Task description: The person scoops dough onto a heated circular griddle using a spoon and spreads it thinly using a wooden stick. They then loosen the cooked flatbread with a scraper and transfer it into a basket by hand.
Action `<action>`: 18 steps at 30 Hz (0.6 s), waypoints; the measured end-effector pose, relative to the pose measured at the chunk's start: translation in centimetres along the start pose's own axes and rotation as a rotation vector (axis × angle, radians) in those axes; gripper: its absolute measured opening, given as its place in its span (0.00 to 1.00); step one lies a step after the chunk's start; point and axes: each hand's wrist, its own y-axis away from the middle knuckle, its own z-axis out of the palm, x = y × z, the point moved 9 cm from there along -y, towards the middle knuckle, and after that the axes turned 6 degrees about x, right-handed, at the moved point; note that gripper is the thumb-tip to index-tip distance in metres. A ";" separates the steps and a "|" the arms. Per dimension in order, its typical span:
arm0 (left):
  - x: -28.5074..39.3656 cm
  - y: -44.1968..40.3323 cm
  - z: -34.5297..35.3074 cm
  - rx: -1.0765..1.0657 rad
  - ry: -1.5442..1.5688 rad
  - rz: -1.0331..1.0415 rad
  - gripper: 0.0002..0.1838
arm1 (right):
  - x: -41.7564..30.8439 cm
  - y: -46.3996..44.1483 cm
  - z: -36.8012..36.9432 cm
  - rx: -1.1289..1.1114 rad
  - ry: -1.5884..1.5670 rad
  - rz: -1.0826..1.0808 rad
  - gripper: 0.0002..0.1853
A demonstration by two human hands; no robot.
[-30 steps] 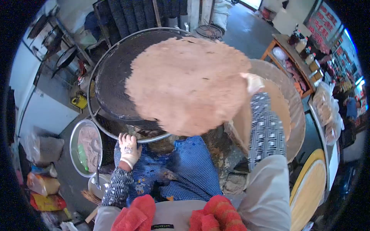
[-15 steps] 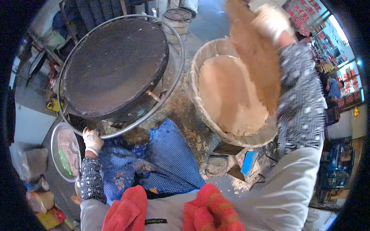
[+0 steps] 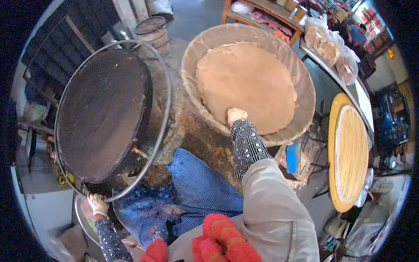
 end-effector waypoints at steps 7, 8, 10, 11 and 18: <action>-0.6 -0.4 0.4 -0.175 -0.140 0.050 0.10 | 0.9 -2.5 1.7 0.092 -0.181 0.110 0.16; -0.3 -0.3 0.2 -0.189 -0.156 0.045 0.10 | 1.2 -2.6 1.8 0.117 -0.224 0.113 0.16; 0.8 -0.5 -0.3 -0.218 -0.188 0.019 0.11 | 0.6 0.5 -1.0 0.032 -0.277 0.129 0.23; 2.0 -0.5 -1.0 -0.305 -0.204 -0.025 0.12 | 0.5 1.4 -2.3 0.012 -0.299 0.132 0.27; 16.0 0.2 -8.0 -0.261 0.419 -0.042 0.18 | -1.5 2.3 -7.2 0.737 -0.416 -0.011 0.22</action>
